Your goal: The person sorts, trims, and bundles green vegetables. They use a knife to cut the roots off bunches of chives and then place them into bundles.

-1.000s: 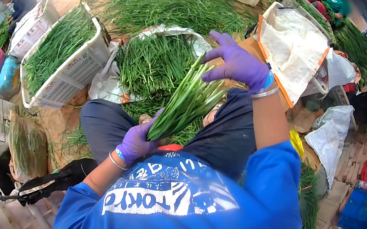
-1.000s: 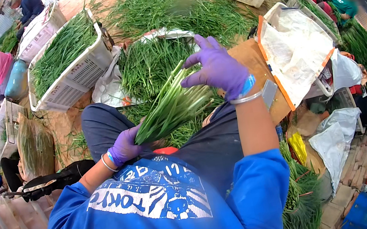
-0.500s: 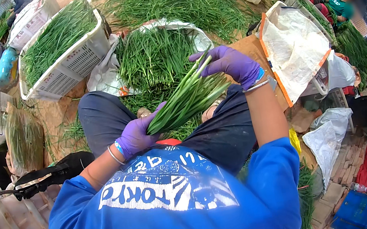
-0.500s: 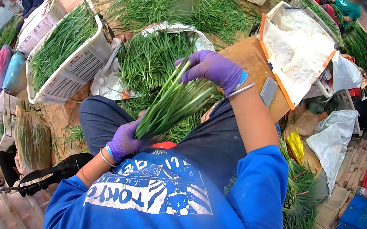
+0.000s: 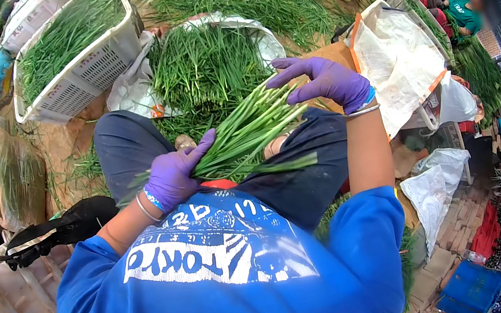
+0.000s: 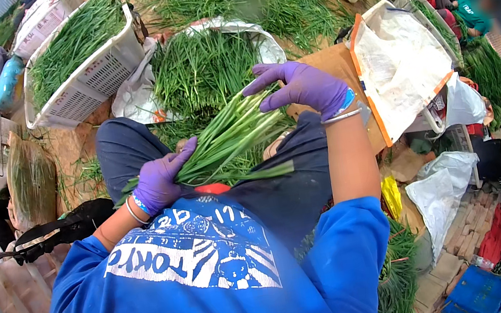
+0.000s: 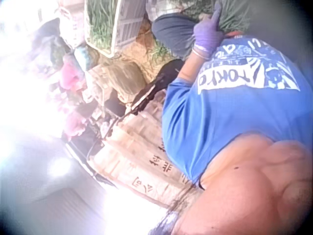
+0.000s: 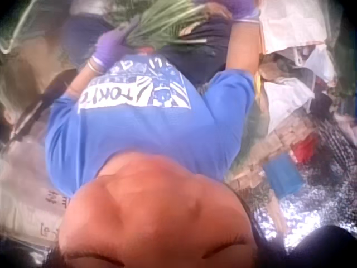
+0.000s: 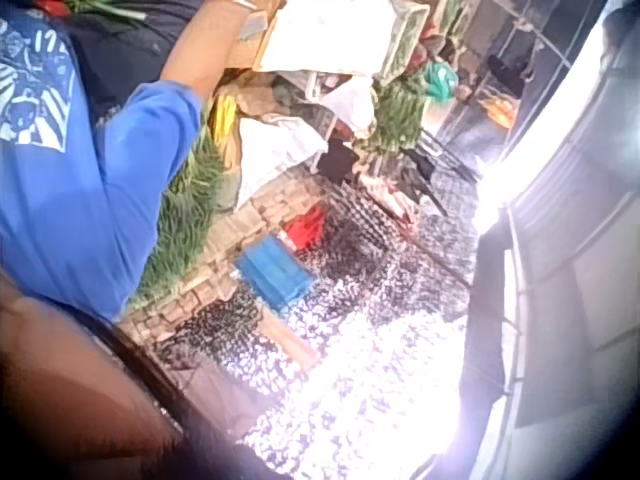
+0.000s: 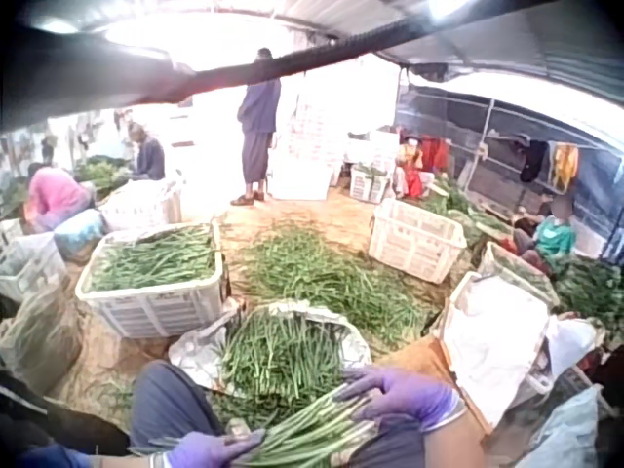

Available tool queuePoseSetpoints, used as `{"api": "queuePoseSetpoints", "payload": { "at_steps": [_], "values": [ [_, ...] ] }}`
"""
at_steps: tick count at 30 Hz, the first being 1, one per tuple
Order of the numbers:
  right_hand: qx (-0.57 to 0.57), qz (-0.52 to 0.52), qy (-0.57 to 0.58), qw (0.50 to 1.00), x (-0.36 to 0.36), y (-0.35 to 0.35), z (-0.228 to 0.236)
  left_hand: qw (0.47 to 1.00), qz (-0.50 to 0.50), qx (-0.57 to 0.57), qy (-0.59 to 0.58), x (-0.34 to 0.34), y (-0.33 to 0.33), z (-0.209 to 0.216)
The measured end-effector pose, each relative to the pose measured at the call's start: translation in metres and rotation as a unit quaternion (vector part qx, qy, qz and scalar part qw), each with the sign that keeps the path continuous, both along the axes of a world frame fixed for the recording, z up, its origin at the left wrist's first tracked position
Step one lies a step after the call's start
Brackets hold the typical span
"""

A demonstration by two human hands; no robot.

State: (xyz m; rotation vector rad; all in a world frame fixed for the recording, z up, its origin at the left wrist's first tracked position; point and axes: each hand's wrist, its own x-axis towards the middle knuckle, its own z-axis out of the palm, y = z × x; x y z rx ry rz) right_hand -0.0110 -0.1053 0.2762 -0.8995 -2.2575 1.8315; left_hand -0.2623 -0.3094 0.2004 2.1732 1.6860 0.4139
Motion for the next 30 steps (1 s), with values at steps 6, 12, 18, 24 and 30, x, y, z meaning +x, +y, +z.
{"api": "queuePoseSetpoints", "payload": {
  "at_steps": [6,12,18,24,30],
  "values": [
    [0.121,0.044,-0.03,0.991,-0.002,-0.015,-0.014,0.997,0.012,0.057,0.053,0.0,0.0,0.008],
    [0.051,-0.001,0.032,0.998,-0.002,-0.027,-0.024,0.997,0.016,0.045,0.067,-0.006,0.001,0.008],
    [0.17,0.021,-0.037,0.984,-0.004,-0.037,-0.024,0.996,0.02,0.009,0.087,-0.01,0.001,0.005],
    [0.216,-0.013,-0.034,0.976,-0.009,-0.037,-0.041,0.994,0.018,-0.01,0.11,-0.009,0.001,0.008],
    [0.156,-0.032,0.041,0.986,-0.012,-0.038,-0.05,0.995,0.015,-0.005,0.098,-0.009,0.0,0.004]
  ]
}}
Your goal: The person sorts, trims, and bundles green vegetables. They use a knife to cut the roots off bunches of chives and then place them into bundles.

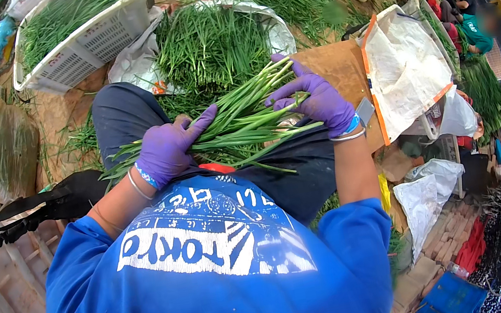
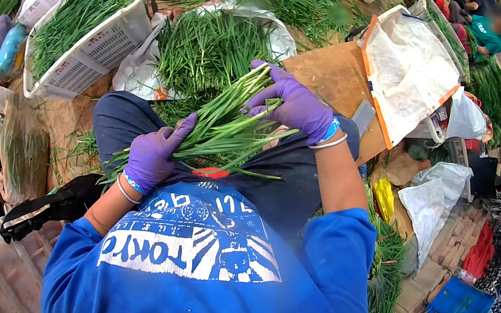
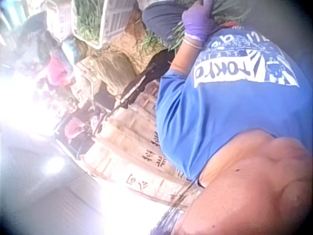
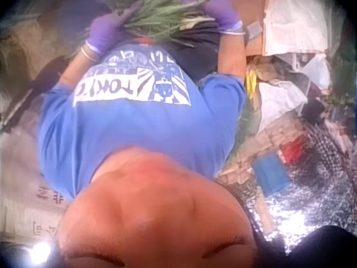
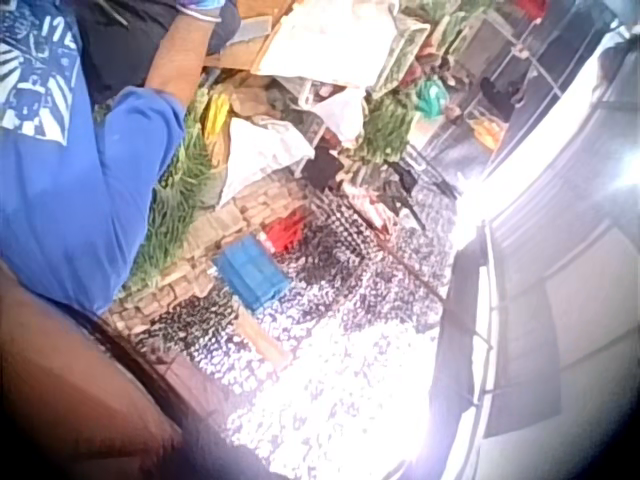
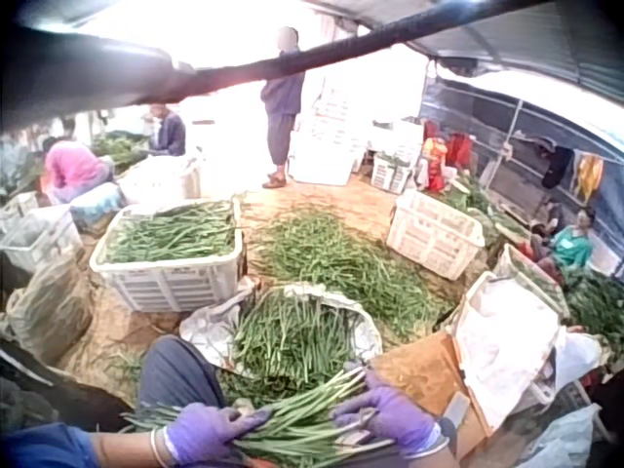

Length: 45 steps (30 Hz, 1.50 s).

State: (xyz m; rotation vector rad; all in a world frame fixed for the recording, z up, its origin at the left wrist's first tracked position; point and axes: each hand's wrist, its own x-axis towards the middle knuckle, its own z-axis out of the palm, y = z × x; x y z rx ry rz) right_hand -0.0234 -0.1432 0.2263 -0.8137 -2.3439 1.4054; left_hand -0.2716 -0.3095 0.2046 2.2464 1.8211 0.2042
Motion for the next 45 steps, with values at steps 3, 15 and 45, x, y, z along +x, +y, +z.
{"api": "queuePoseSetpoints", "payload": {
  "at_steps": [3,15,45],
  "values": [
    [-0.006,-0.033,0.054,0.998,0.0,0.0,-0.008,1.0,0.008,-0.001,-0.002,-0.001,0.001,0.001],
    [-0.167,-0.409,0.345,0.828,0.083,0.016,-0.012,0.992,0.103,0.062,0.035,-0.031,0.005,0.003],
    [-0.291,-0.299,0.241,0.876,0.056,-0.015,-0.056,0.983,0.102,0.123,0.089,-0.059,0.013,-0.035]
  ]
}}
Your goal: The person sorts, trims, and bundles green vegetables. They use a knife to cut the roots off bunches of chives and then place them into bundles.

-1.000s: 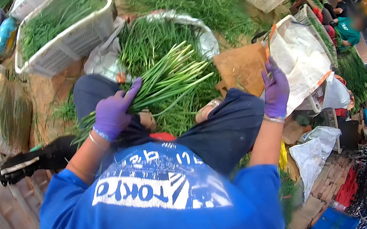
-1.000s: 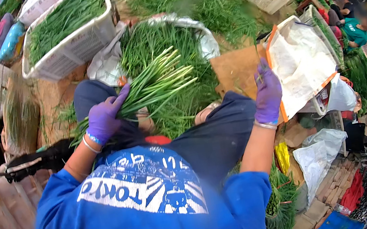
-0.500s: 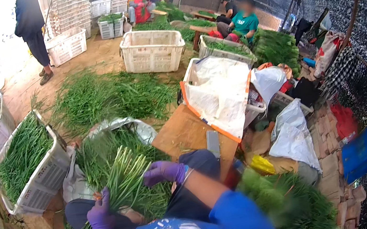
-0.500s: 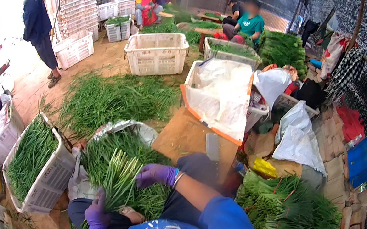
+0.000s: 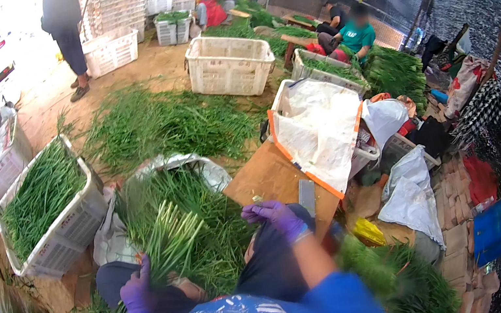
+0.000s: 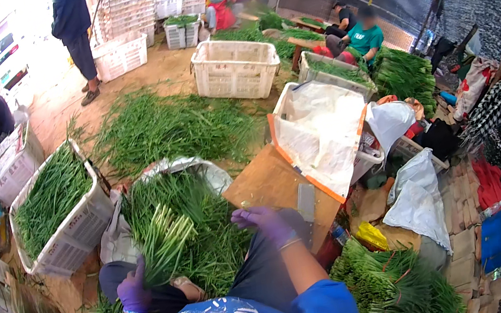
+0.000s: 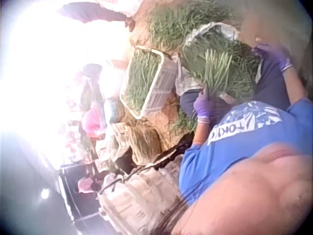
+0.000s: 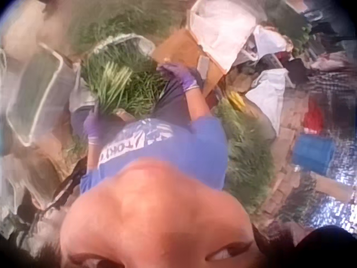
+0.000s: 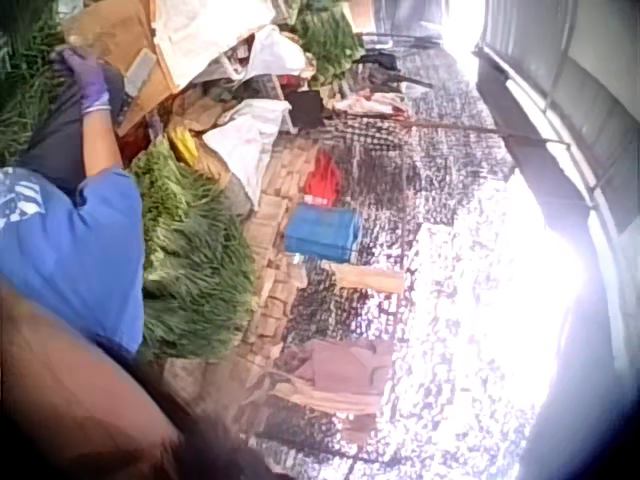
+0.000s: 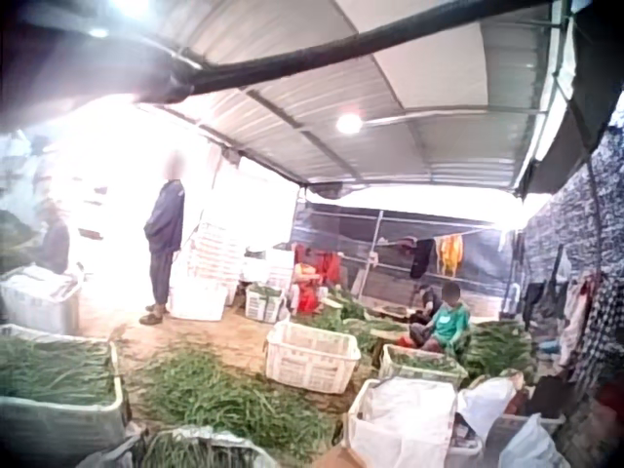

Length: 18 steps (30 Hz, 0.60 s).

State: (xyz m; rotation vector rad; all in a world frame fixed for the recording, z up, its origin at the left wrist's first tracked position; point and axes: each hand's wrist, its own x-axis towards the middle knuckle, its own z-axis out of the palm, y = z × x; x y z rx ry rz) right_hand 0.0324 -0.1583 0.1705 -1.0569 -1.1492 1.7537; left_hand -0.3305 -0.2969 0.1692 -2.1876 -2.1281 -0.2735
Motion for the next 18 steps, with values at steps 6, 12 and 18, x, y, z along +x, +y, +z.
{"api": "queuePoseSetpoints", "payload": {
  "at_steps": [6,12,18],
  "values": [
    [0.195,0.148,-0.449,0.86,-0.005,-0.027,-0.009,1.0,0.007,-0.023,0.003,0.003,0.013,-0.003],
    [0.074,0.1,-0.198,0.972,-0.015,-0.031,0.001,1.0,0.013,-0.025,0.01,0.007,0.019,-0.004],
    [0.002,0.105,-0.183,0.977,-0.034,-0.03,0.032,1.0,0.007,-0.007,0.0,0.009,0.019,-0.001]
  ]
}}
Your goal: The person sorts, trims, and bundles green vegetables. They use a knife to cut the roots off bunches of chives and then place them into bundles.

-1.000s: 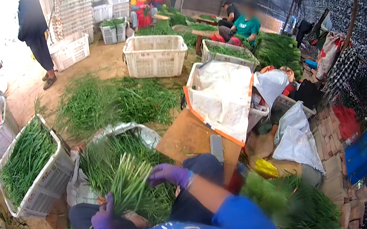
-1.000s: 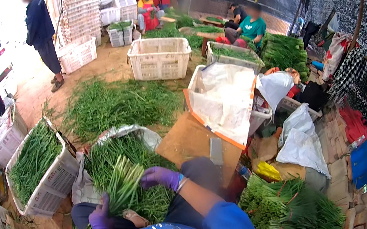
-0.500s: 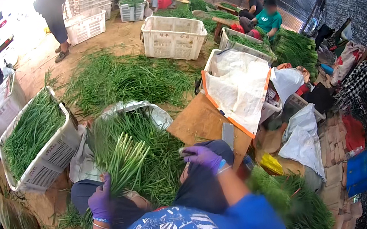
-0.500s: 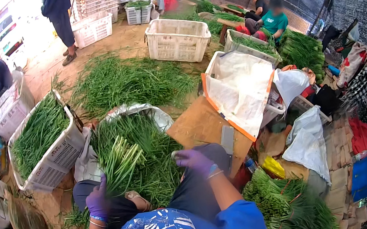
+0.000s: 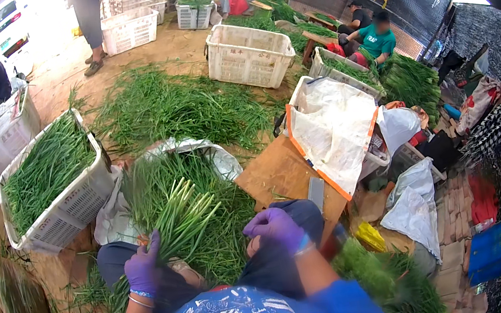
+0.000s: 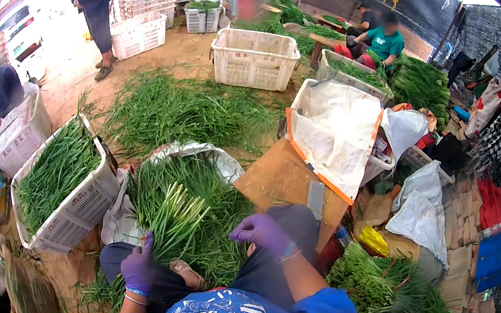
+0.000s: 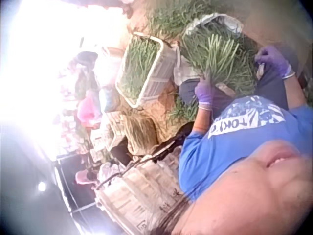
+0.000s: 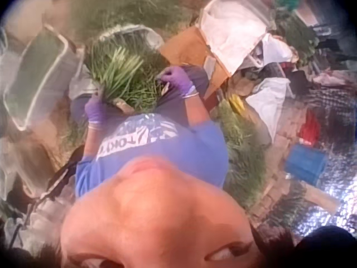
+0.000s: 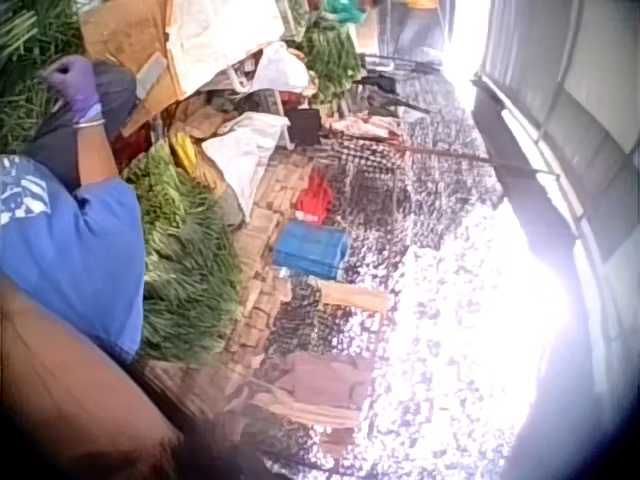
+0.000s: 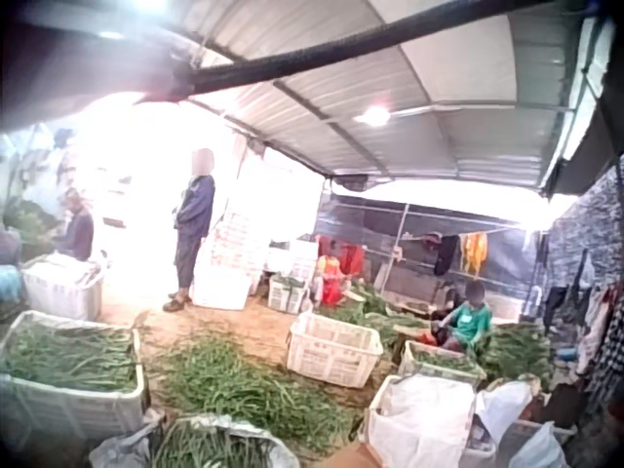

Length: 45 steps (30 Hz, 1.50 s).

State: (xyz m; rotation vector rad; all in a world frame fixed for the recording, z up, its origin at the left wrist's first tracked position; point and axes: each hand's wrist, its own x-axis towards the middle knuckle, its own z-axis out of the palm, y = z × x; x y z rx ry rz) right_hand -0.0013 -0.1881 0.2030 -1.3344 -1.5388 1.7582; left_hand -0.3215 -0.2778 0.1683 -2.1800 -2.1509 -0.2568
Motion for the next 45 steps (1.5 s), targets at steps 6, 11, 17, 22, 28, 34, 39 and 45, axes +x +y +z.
{"api": "queuePoseSetpoints", "payload": {
  "at_steps": [6,11,17,22,28,34,39,45],
  "values": [
    [-0.004,-0.001,0.143,0.99,-0.027,-0.012,0.021,0.999,-0.001,0.013,-0.033,0.001,-0.004,0.0],
    [-0.039,-0.015,0.186,0.982,-0.053,-0.009,0.036,0.999,-0.005,0.046,-0.026,-0.004,-0.004,0.017],
    [-0.115,-0.101,0.182,0.971,-0.096,0.014,0.035,0.996,-0.004,0.088,0.026,-0.012,0.008,0.023],
    [-0.134,-0.096,0.135,0.977,-0.124,0.017,0.024,0.993,0.006,0.093,0.076,-0.013,0.0,0.019],
    [-0.053,-0.047,-0.044,0.997,-0.155,0.037,-0.017,0.995,-0.024,0.057,0.084,0.0,0.012,0.0],
    [-0.197,-0.038,0.004,0.98,-0.137,0.046,-0.084,0.995,-0.041,0.005,0.088,-0.008,0.02,-0.033],
    [-0.189,-0.05,-0.096,0.976,-0.139,0.039,-0.089,0.995,-0.053,-0.04,0.079,-0.012,0.014,-0.041],
    [0.019,-0.122,0.001,0.992,-0.045,0.066,-0.197,0.992,-0.06,-0.079,0.078,-0.016,0.016,-0.047]
  ]
}}
